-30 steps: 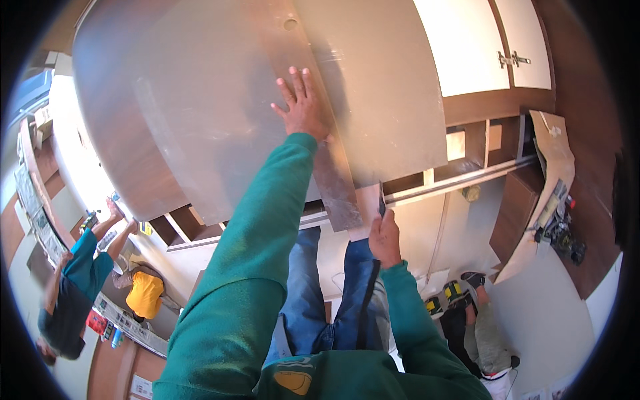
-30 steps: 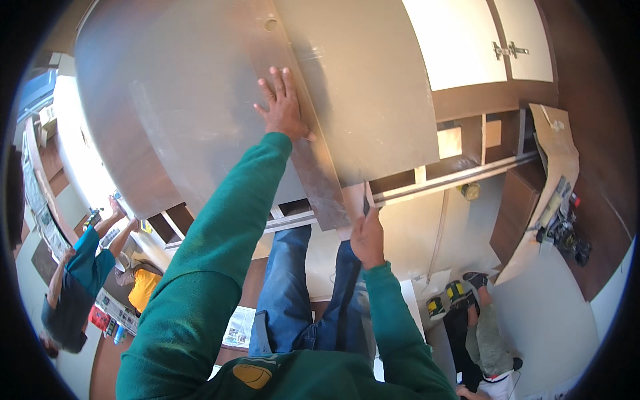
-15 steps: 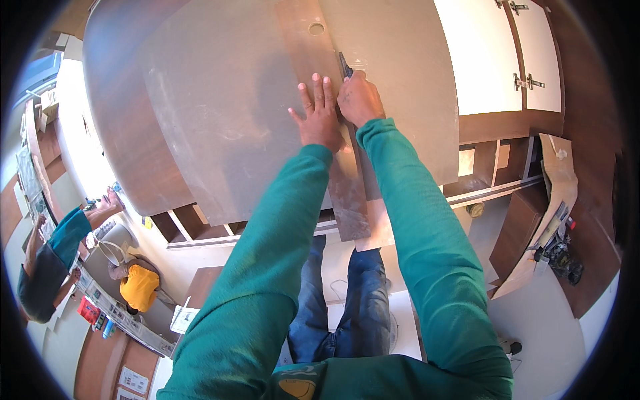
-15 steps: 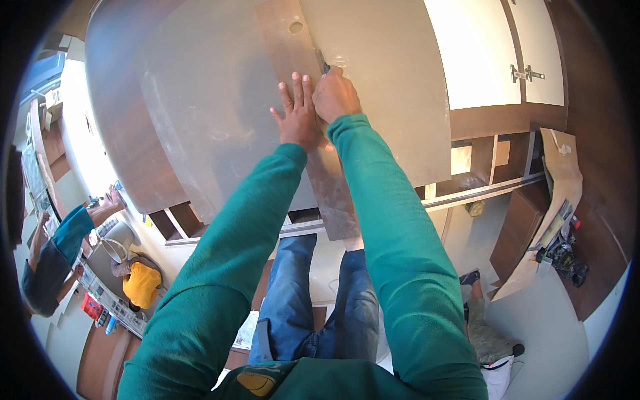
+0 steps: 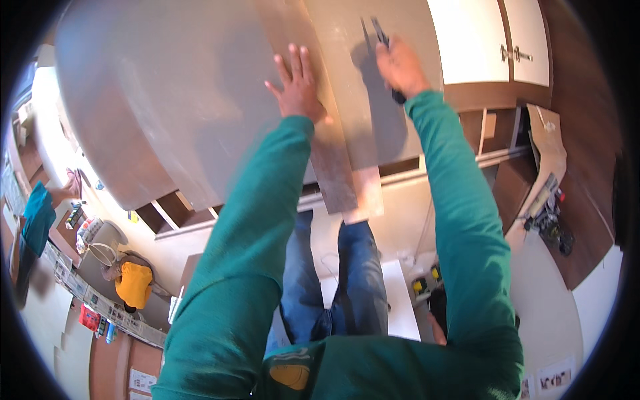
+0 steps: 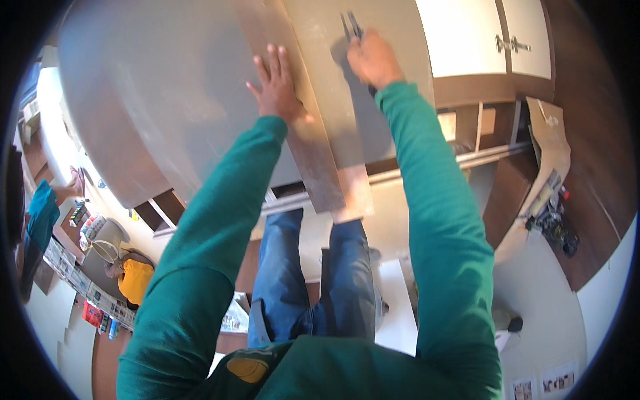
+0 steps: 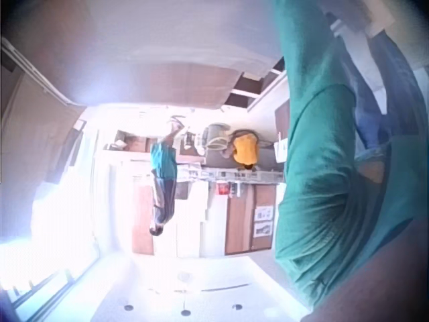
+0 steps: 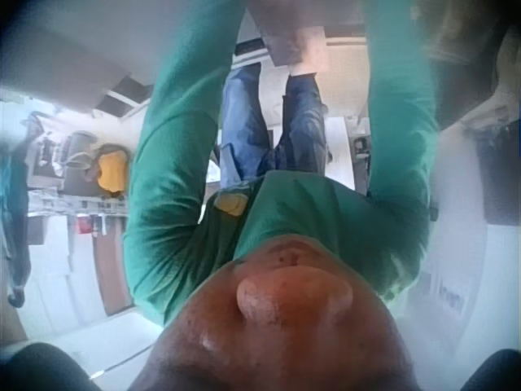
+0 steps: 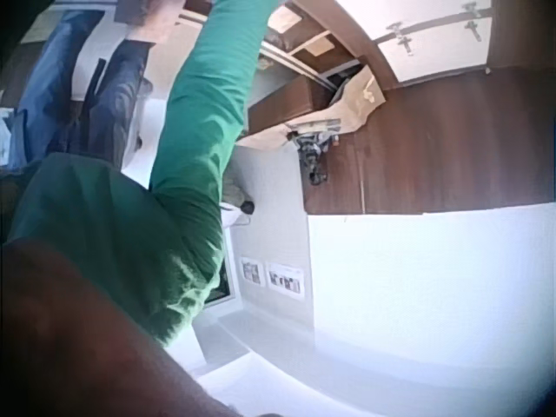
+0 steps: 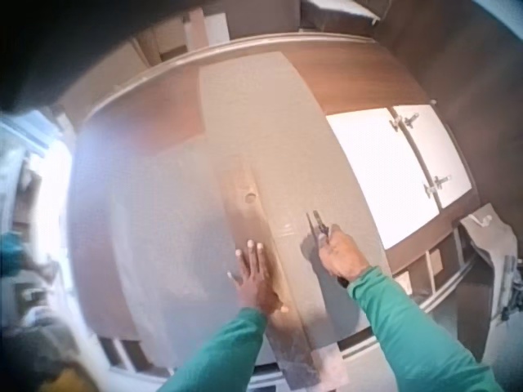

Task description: The person measures a large sheet of material with a tape measure and marks it with a pencil. They then use a utility knife to cut along the marked line, separating a strip from the sheet. The cut piece is removed and set aside.

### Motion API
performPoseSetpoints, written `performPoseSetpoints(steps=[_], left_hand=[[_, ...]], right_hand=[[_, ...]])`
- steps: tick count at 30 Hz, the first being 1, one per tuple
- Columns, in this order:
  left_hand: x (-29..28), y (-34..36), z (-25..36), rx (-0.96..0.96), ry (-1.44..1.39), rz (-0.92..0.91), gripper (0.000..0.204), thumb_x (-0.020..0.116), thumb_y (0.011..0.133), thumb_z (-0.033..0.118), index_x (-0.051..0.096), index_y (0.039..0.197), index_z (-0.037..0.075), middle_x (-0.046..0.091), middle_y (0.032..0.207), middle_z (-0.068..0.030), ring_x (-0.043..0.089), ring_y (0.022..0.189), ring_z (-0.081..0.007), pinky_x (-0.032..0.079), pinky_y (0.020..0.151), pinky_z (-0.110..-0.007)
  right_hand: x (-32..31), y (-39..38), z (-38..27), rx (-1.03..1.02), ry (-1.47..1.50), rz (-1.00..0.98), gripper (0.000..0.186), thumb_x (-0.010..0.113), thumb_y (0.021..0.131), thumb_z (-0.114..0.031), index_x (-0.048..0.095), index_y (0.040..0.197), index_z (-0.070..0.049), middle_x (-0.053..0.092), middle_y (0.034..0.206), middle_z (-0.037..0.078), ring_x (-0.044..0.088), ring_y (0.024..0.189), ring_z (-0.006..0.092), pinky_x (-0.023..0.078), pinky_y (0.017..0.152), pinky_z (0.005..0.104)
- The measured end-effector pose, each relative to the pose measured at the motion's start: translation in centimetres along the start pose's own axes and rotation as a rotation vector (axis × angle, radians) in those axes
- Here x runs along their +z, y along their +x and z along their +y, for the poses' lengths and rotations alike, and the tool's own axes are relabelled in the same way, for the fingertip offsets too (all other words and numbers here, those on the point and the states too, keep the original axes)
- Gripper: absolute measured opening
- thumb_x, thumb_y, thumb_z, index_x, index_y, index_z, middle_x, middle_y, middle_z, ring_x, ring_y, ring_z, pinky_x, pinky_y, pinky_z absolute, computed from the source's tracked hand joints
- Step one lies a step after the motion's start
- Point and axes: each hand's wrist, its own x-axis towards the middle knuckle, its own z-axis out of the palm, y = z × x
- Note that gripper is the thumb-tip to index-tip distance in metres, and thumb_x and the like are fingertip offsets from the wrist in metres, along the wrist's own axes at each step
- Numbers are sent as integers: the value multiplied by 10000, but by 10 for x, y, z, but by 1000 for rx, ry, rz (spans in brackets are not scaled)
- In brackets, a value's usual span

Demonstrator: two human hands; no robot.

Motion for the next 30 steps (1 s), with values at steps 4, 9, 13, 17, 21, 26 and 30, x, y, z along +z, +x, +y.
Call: performPoseSetpoints(steps=[4, 9, 13, 17, 21, 26, 30], left_hand=[[-4, 0, 3, -23, 26, -22, 1654, 1059, 523, 310, -68, 1721, 134, -75, 1812, -39, -39, 1651, -422, 213, 1228, -783], [-4, 2, 3, -41, 48, -53, 1640, 1054, 539, 291, -74, 1723, 156, -89, 1811, -24, -38, 1656, -403, 219, 1241, -761], [1, 3, 1, -37, 17, -43, 1619, 1041, 544, 260, -60, 1727, 174, -72, 1813, -17, -33, 1658, -396, 225, 1237, -763], [9, 6, -4, 0, 10, 48, 1665, 1042, 464, 255, -38, 1729, 175, -70, 1814, -27, -35, 1653, -417, 221, 1214, -799], [11, 7, -6, 5, -9, 40, 1677, 1032, 426, 243, -19, 1731, 177, -67, 1814, -34, -36, 1650, -432, 219, 1199, -821], [8, 6, -6, 4, -39, 12, 1690, 1049, 420, 265, -14, 1731, 175, -77, 1813, -33, -41, 1648, -437, 218, 1192, -828], [5, 8, -6, -1, -42, -9, 1704, 1062, 419, 283, -22, 1729, 158, -90, 1811, -34, -55, 1647, -439, 208, 1191, -832]], right_hand=[[48, -20, -6, 7, -109, 33, 342, 515, 1079, -271, 548, 1131, 65, 710, 929, 350, 700, 905, 539, 561, 830, 588], [89, -24, -31, 85, -51, -45, 349, 502, 1074, -200, 524, 1259, 96, 697, 1122, 402, 690, 1065, 556, 552, 944, 574], [97, -1, -56, 46, -48, 5, 361, 504, 1082, -217, 538, 1181, 128, 698, 997, 408, 694, 970, 574, 559, 878, 581], [94, 19, -72, 62, -56, -24, 362, 499, 1081, -216, 540, 1171, 132, 701, 1036, 408, 697, 1008, 566, 557, 897, 587], [93, 24, -82, 58, -74, -34, 368, 503, 1080, -224, 541, 1184, 127, 702, 1055, 407, 697, 1030, 560, 558, 913, 586], [91, 29, -88, 125, -103, -103, 447, 634, 1016, -244, 530, 1277, 104, 708, 1182, 364, 712, 1130, 488, 577, 986, 528], [92, 30, -90, 124, -112, -97, 443, 644, 1012, -228, 534, 1277, 109, 713, 1165, 358, 715, 1124, 482, 581, 979, 519]])
